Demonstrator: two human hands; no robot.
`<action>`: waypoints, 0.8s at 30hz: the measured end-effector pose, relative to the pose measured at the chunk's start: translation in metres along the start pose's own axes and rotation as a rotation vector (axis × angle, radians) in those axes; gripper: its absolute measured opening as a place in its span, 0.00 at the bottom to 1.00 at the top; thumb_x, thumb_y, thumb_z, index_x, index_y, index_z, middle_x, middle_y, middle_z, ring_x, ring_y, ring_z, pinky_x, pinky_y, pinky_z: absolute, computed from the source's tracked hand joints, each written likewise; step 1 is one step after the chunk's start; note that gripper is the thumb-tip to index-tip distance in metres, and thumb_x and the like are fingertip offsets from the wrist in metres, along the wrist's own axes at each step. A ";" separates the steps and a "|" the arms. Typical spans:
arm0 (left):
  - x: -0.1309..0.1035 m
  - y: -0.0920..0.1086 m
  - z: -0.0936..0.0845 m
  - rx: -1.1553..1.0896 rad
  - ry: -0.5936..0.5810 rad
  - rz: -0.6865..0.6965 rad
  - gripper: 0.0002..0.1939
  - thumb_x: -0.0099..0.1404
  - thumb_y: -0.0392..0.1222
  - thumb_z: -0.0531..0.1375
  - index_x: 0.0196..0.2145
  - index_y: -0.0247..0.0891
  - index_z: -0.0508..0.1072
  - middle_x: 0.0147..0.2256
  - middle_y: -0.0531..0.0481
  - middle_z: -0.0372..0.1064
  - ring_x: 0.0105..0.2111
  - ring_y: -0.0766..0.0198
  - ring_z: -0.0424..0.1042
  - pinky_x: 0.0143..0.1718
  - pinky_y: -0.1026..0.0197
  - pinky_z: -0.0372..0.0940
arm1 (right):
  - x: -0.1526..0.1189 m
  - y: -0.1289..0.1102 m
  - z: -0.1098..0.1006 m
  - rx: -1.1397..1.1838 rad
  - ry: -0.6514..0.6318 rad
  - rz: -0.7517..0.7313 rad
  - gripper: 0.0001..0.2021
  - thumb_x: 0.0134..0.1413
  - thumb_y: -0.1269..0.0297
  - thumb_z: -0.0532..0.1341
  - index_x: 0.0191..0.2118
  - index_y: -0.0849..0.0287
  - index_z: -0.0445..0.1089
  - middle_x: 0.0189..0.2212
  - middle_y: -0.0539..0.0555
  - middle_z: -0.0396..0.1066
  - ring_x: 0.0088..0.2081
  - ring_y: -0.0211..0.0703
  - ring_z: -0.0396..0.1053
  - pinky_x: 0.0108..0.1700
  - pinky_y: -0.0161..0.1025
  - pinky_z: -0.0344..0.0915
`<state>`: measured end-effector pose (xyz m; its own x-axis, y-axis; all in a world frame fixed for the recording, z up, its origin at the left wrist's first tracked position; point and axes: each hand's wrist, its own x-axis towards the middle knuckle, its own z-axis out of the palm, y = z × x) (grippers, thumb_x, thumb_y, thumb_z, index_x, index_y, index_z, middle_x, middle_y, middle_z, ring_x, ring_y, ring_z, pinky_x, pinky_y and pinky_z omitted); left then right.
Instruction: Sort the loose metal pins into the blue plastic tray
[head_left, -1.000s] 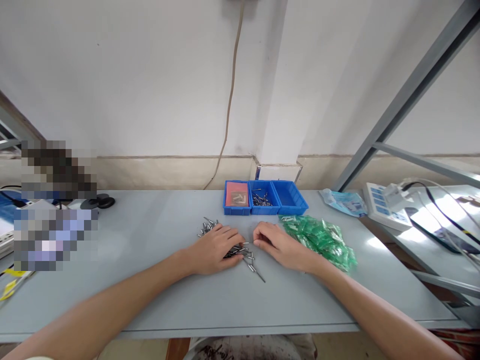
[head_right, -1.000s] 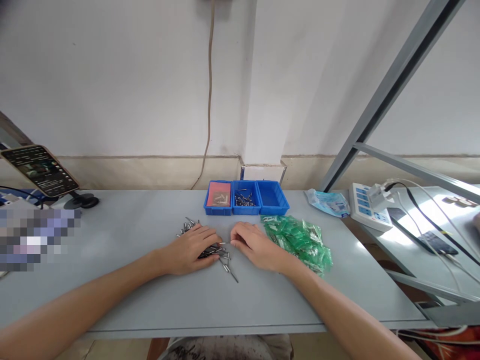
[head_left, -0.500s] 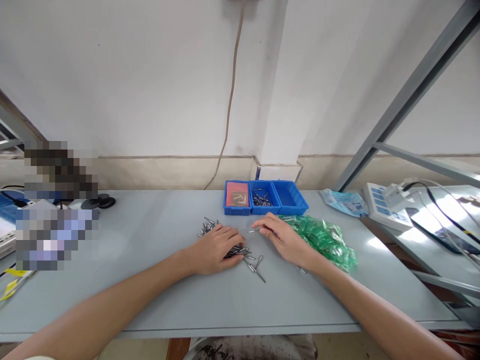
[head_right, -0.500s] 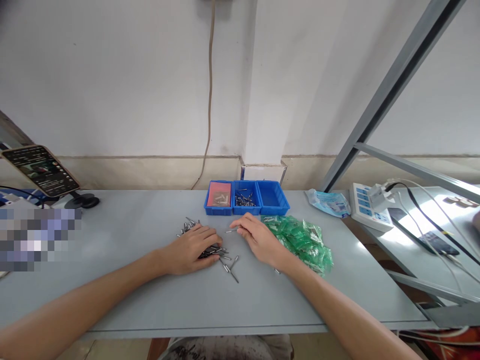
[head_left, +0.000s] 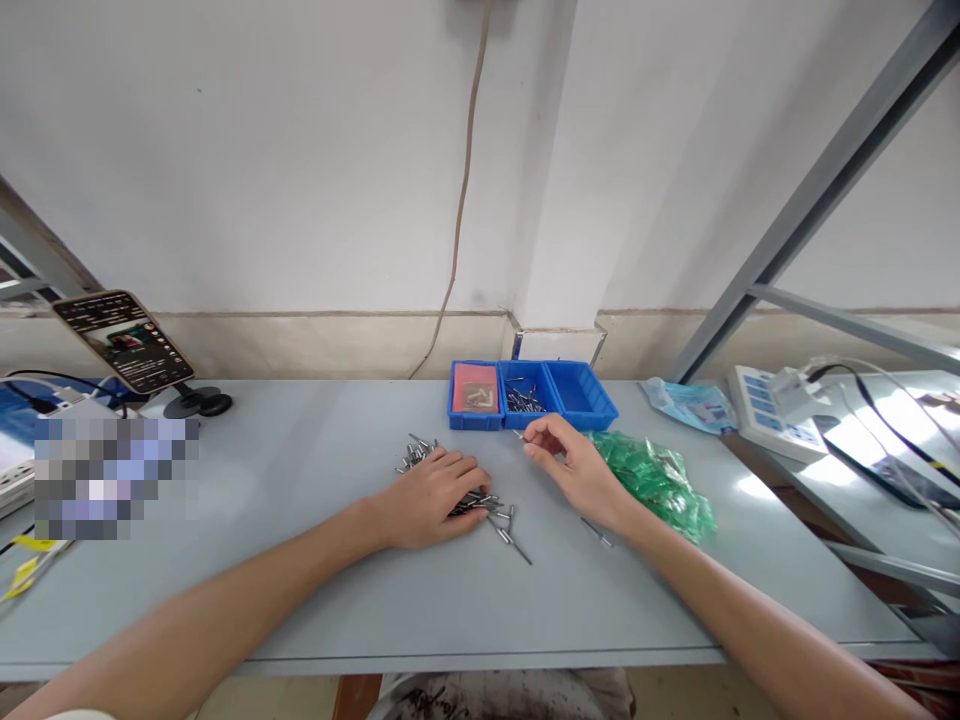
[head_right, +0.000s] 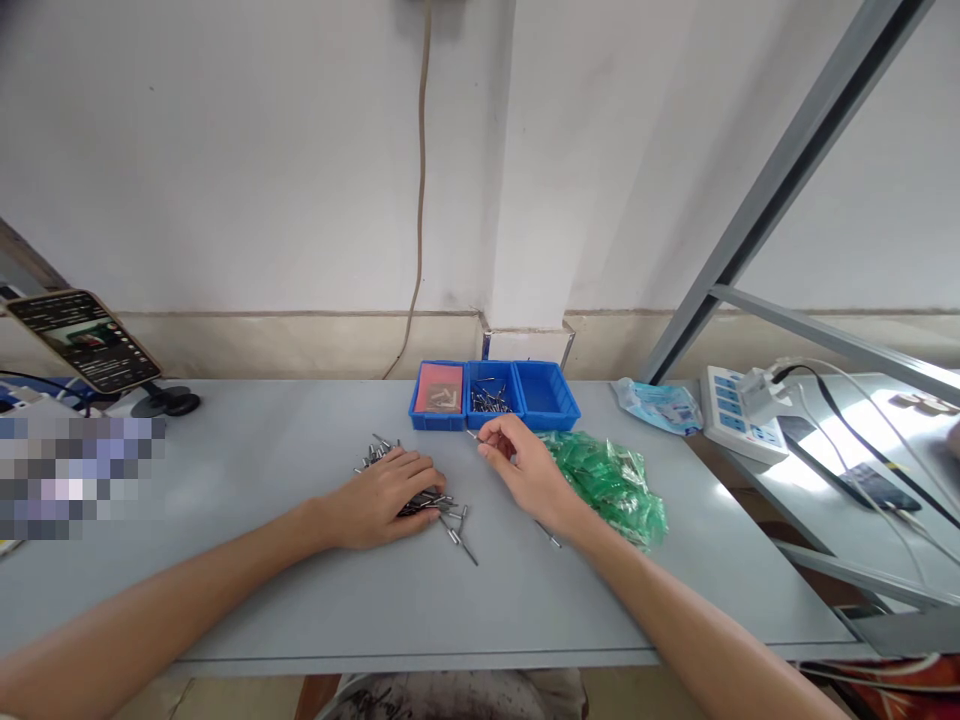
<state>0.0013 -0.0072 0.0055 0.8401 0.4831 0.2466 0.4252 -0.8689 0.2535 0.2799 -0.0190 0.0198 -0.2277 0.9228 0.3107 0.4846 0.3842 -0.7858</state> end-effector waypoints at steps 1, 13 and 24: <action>0.000 0.000 0.000 -0.002 -0.001 -0.001 0.09 0.78 0.47 0.58 0.51 0.42 0.68 0.47 0.48 0.72 0.45 0.55 0.70 0.50 0.53 0.58 | 0.000 0.001 0.000 0.008 0.022 0.000 0.05 0.71 0.58 0.61 0.46 0.51 0.70 0.40 0.53 0.71 0.40 0.47 0.68 0.42 0.44 0.65; -0.001 0.000 0.001 0.006 -0.002 -0.004 0.10 0.78 0.47 0.58 0.51 0.42 0.68 0.47 0.48 0.73 0.45 0.55 0.71 0.50 0.52 0.58 | 0.003 -0.002 -0.006 0.345 0.007 0.145 0.12 0.69 0.50 0.64 0.45 0.52 0.76 0.41 0.53 0.72 0.34 0.42 0.62 0.41 0.43 0.62; 0.000 0.000 0.000 0.004 -0.002 -0.001 0.10 0.78 0.48 0.57 0.51 0.42 0.68 0.47 0.47 0.73 0.45 0.55 0.71 0.50 0.52 0.58 | 0.006 -0.005 -0.008 0.860 -0.032 0.313 0.10 0.64 0.54 0.71 0.42 0.55 0.79 0.36 0.51 0.64 0.31 0.38 0.56 0.36 0.40 0.58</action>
<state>0.0010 -0.0077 0.0057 0.8401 0.4840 0.2448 0.4275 -0.8686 0.2505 0.2829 -0.0148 0.0294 -0.2213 0.9751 0.0120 -0.2650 -0.0483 -0.9631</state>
